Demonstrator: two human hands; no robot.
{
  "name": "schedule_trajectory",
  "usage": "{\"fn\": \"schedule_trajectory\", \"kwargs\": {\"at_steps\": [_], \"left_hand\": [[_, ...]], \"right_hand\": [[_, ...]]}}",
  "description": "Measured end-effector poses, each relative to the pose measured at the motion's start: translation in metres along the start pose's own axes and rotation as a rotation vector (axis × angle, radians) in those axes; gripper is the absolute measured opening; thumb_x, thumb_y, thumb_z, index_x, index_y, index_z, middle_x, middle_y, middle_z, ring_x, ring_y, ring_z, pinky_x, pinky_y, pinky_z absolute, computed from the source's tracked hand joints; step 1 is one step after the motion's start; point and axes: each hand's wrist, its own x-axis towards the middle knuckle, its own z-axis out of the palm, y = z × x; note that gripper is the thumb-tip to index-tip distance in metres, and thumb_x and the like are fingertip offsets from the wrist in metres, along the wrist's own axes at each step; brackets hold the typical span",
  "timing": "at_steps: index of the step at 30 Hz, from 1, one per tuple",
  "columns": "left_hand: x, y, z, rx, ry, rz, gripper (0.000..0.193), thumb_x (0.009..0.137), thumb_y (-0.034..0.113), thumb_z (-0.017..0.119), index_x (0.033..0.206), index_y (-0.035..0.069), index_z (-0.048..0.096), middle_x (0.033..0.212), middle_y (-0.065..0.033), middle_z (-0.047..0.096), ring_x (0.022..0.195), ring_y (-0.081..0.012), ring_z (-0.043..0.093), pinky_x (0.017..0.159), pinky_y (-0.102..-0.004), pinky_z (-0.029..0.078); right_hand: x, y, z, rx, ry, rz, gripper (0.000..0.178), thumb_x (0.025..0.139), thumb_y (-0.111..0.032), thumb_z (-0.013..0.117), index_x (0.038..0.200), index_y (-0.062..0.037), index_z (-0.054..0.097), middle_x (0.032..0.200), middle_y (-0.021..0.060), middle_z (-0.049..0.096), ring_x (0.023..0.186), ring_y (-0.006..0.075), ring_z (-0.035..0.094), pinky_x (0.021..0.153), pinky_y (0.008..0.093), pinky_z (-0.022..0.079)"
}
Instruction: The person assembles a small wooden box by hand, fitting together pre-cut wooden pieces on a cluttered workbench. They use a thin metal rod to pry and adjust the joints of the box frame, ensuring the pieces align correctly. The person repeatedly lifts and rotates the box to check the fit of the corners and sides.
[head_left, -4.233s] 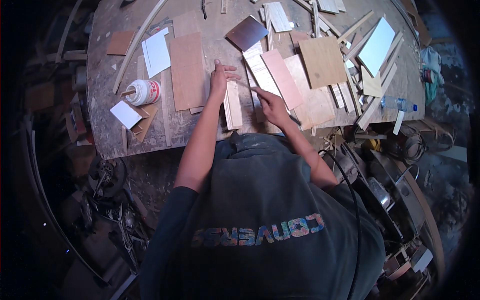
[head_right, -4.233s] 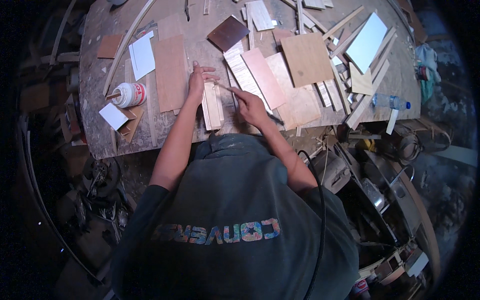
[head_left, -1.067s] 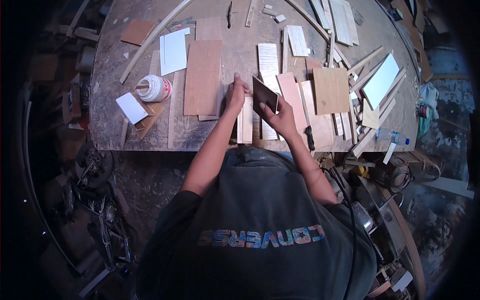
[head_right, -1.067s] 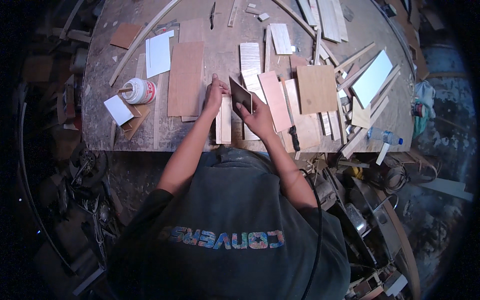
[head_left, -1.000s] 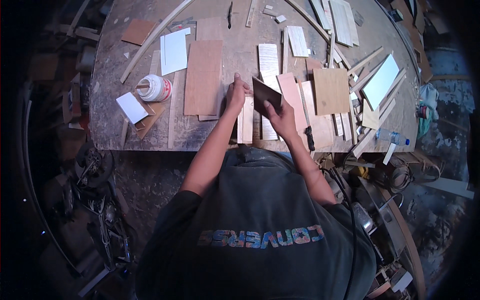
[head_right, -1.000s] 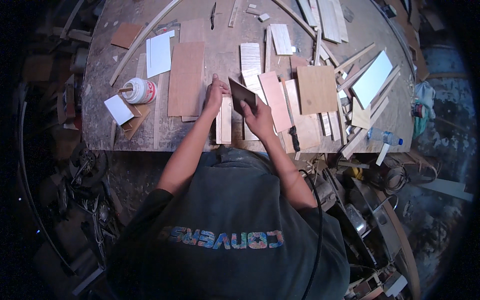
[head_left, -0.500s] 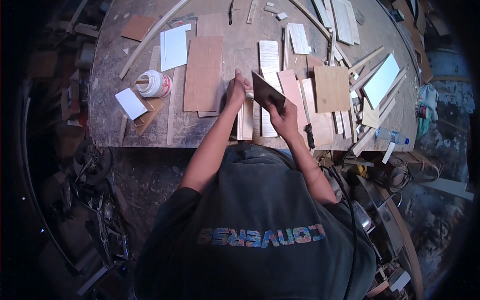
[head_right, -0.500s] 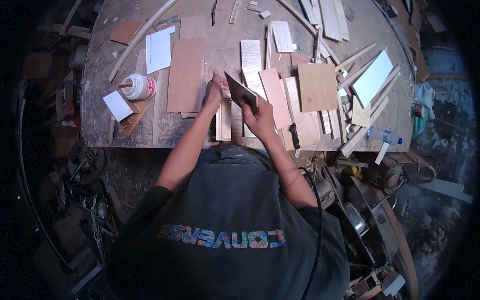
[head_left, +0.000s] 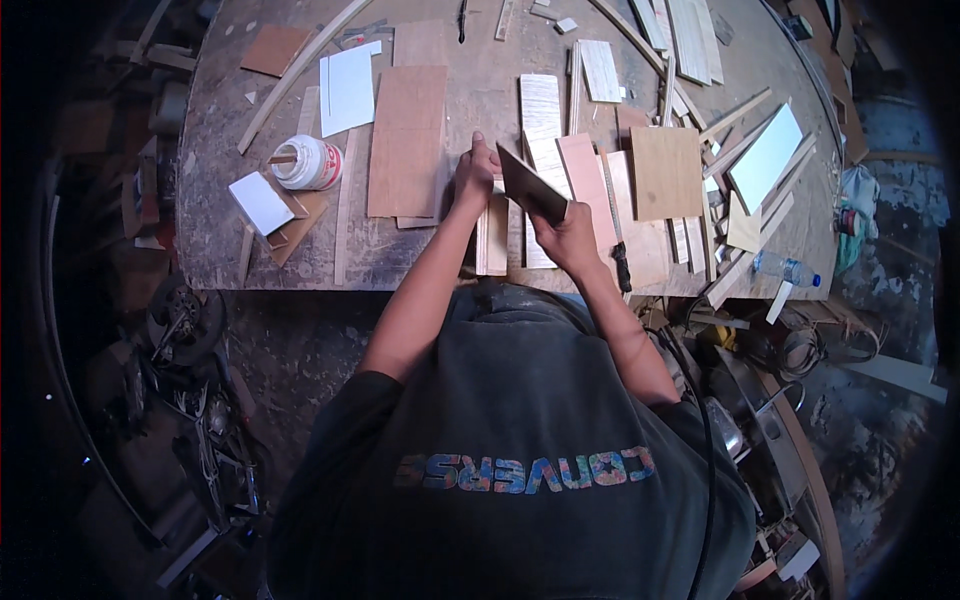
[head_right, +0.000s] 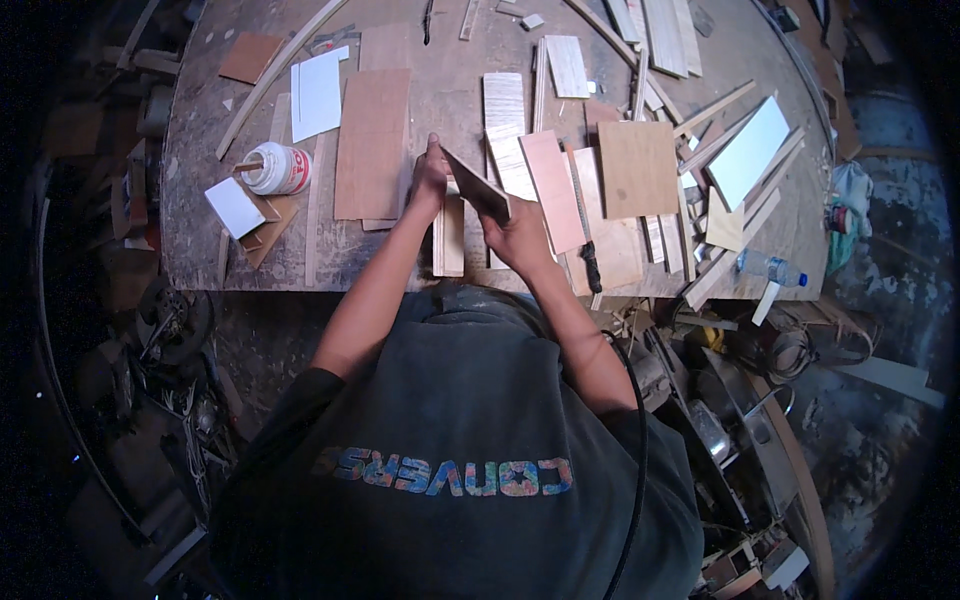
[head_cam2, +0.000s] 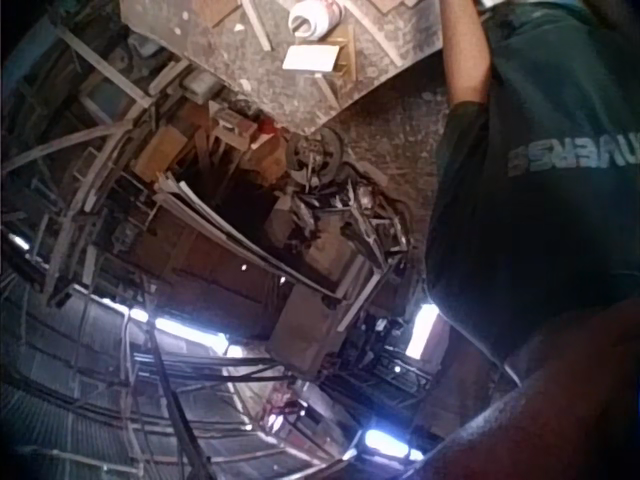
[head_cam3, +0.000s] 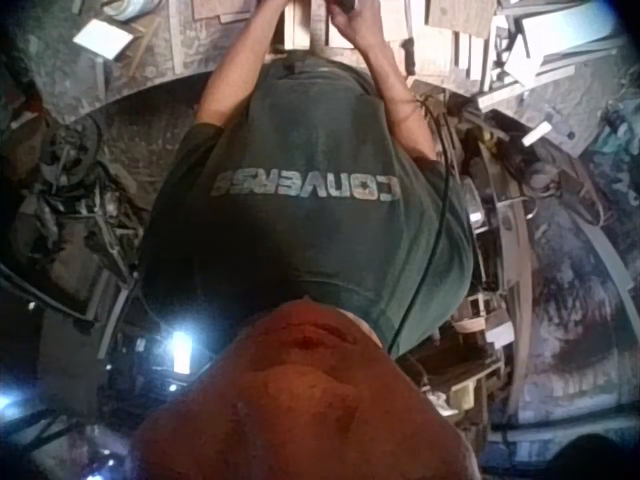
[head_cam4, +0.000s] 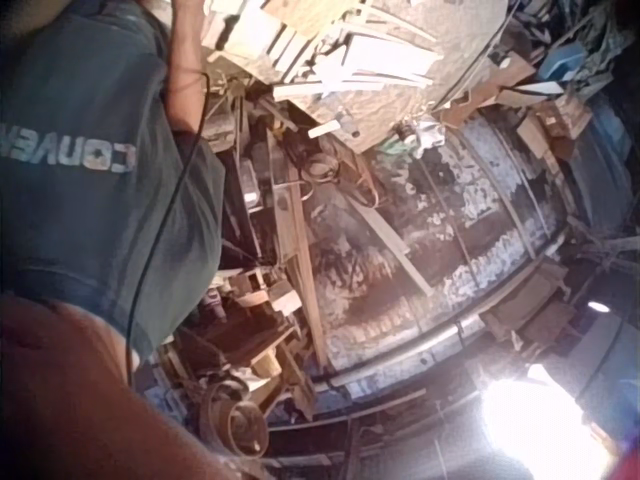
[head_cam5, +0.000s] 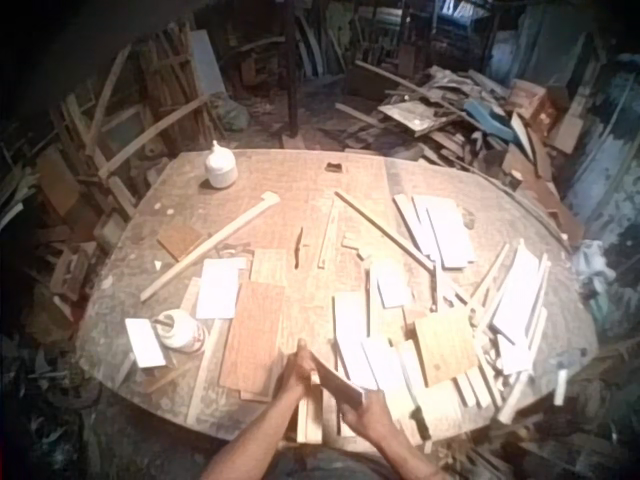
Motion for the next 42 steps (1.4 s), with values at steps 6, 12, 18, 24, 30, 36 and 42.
{"fn": "schedule_trajectory", "kwargs": {"at_steps": [6,12,18,24,30,36,42], "left_hand": [[-0.008,0.01,-0.003,-0.077,-0.083,-0.024,0.076,0.103,0.063,0.03,0.075,0.001,0.064,0.072,-0.0135,0.068,0.072,-0.0243,0.063,0.075,-0.037,0.047],[-0.011,0.012,-0.001,-0.102,-0.037,0.019,0.076,0.104,0.06,0.031,0.069,0.001,0.062,0.066,-0.0154,0.067,0.065,-0.0256,0.067,0.068,-0.038,0.051],[0.001,-0.003,0.002,-0.046,0.006,0.002,0.078,0.104,0.061,0.03,0.071,0.0,0.066,0.067,-0.0139,0.068,0.071,-0.0265,0.067,0.072,-0.0391,0.051],[-0.003,0.003,-0.001,-0.01,0.001,0.018,0.08,0.104,0.062,0.03,0.066,0.001,0.066,0.066,-0.0126,0.067,0.07,-0.0262,0.065,0.074,-0.0388,0.05],[-0.008,0.01,-0.001,-0.08,-0.015,0.002,0.079,0.104,0.06,0.03,0.065,0.001,0.064,0.066,-0.0131,0.067,0.066,-0.0257,0.065,0.07,-0.0386,0.05],[-0.011,0.012,-0.002,-0.07,-0.033,-0.001,0.078,0.105,0.059,0.027,0.069,0.001,0.063,0.066,-0.0146,0.067,0.068,-0.0252,0.067,0.07,-0.0386,0.051],[-0.014,0.019,-0.002,-0.052,-0.031,-0.001,0.078,0.105,0.059,0.026,0.068,0.001,0.063,0.066,-0.0142,0.067,0.067,-0.0247,0.066,0.069,-0.0379,0.051]], "right_hand": [[-0.007,0.016,0.001,-0.095,0.008,-0.006,0.019,0.08,-0.004,0.068,0.099,-0.0027,0.069,0.08,0.0231,0.067,0.076,0.0432,0.067,0.066,0.0456,0.053],[-0.007,0.006,0.004,-0.04,0.066,0.015,0.018,0.08,-0.004,0.068,0.097,-0.0017,0.068,0.079,0.0225,0.067,0.074,0.0425,0.067,0.065,0.0455,0.053],[-0.007,0.0,0.006,-0.027,0.039,0.003,0.022,0.078,-0.001,0.067,0.101,-0.0011,0.068,0.08,0.0218,0.067,0.074,0.0418,0.067,0.065,0.0451,0.053],[-0.003,-0.013,0.004,-0.071,0.039,-0.046,0.027,0.078,0.0,0.066,0.105,-0.0006,0.068,0.081,0.0229,0.067,0.074,0.0424,0.067,0.066,0.0447,0.054],[-0.005,-0.007,0.005,-0.077,0.045,-0.026,0.025,0.078,0.001,0.066,0.103,-0.001,0.068,0.08,0.0225,0.066,0.072,0.042,0.067,0.064,0.0444,0.053],[-0.005,-0.007,0.008,-0.078,0.072,-0.019,0.018,0.078,-0.001,0.067,0.096,-0.0012,0.067,0.077,0.0215,0.065,0.07,0.0414,0.066,0.063,0.045,0.053],[-0.002,-0.005,0.01,-0.121,0.08,-0.04,0.017,0.077,-0.002,0.067,0.094,-0.0014,0.067,0.075,0.0214,0.064,0.068,0.0415,0.065,0.062,0.0462,0.052]]}}
